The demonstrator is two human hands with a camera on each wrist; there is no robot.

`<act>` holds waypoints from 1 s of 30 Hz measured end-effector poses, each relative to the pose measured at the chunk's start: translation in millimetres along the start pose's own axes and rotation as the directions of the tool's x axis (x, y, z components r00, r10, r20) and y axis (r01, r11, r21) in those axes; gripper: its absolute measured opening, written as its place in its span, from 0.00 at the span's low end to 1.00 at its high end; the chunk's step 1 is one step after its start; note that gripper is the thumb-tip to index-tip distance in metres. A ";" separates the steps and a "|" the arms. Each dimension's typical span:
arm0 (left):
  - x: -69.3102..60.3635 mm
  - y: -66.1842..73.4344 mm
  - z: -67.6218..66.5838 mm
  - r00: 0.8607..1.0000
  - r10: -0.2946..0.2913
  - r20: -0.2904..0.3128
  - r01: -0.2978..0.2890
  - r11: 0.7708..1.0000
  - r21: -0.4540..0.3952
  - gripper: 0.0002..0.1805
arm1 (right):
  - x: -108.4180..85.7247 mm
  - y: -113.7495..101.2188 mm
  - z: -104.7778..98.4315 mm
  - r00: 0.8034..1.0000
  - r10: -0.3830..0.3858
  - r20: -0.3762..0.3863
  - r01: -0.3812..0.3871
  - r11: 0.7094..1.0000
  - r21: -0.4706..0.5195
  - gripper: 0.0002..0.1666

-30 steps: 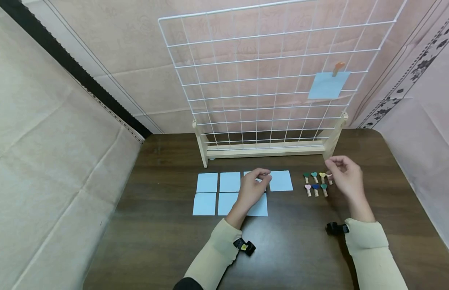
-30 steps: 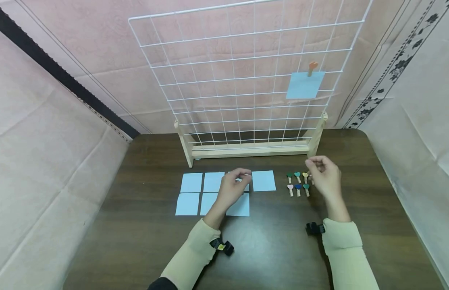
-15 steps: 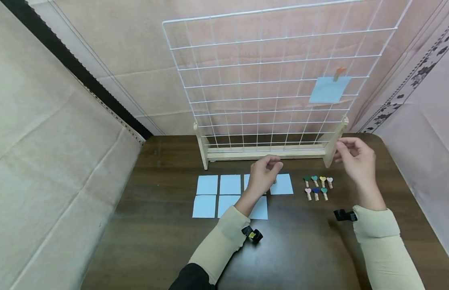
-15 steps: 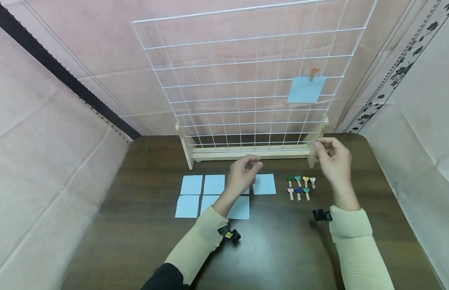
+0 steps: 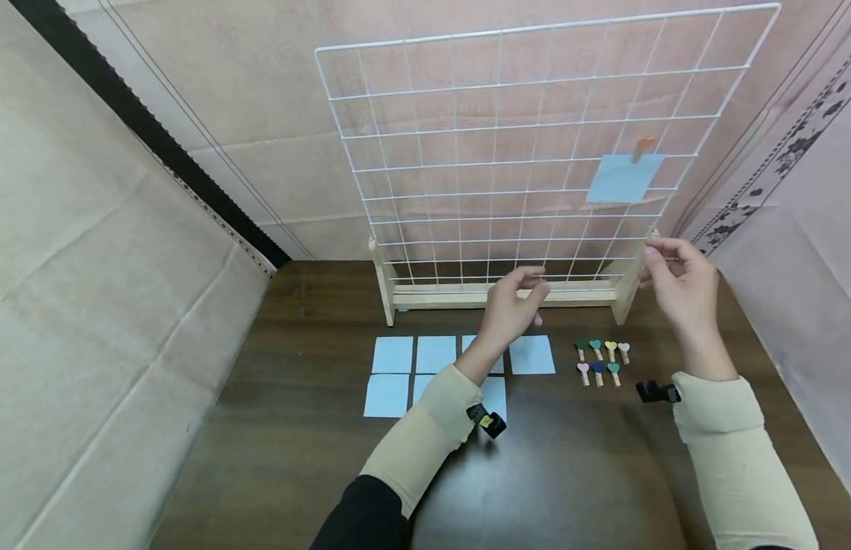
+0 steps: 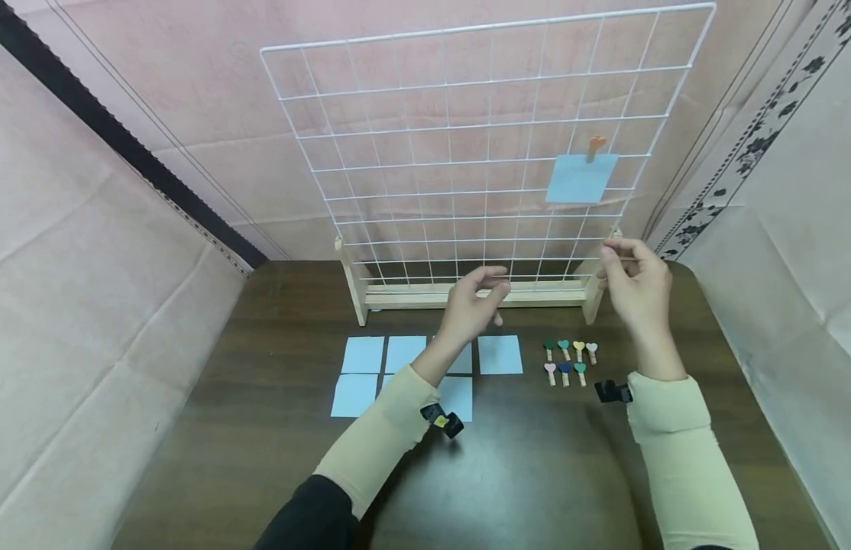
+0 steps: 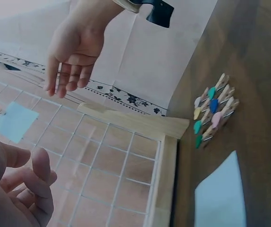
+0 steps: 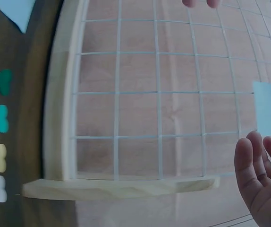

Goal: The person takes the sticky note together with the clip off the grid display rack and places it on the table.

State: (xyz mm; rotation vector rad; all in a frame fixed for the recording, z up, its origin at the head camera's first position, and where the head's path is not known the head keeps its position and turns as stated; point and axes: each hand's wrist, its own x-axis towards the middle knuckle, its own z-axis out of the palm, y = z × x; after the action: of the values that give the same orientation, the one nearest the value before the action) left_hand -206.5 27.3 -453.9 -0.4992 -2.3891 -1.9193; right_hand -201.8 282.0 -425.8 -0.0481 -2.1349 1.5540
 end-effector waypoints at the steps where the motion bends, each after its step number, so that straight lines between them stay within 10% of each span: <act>1: 2.5 2.4 0.2 1.000 0.007 0.002 -0.007 1.000 0.003 0.19 | 1.9 -2.7 -0.2 1.000 -0.015 -0.001 0.015 1.000 -0.003 0.11; 13: 25.2 22.0 2.0 1.000 0.007 0.017 -0.006 0.996 -0.089 0.21 | 23.7 -38.1 8.7 0.977 -0.214 0.022 0.215 0.972 -0.092 0.16; 20: 36.7 35.6 8.0 0.997 -0.013 0.073 0.022 0.993 -0.116 0.24 | 38.4 -49.2 12.7 0.923 -0.385 -0.031 0.370 0.905 -0.211 0.16; 30: 60.3 55.8 5.5 0.994 -0.013 0.110 0.031 0.985 -0.171 0.26 | 60.8 -67.4 16.9 0.895 -0.442 -0.061 0.415 0.874 -0.251 0.16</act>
State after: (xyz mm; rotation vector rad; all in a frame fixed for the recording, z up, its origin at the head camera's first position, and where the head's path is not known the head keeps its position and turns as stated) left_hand -247.7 56.3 -388.8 -0.6031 -2.3105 -2.1754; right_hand -244.8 262.4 -346.5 0.2384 -2.0468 1.0169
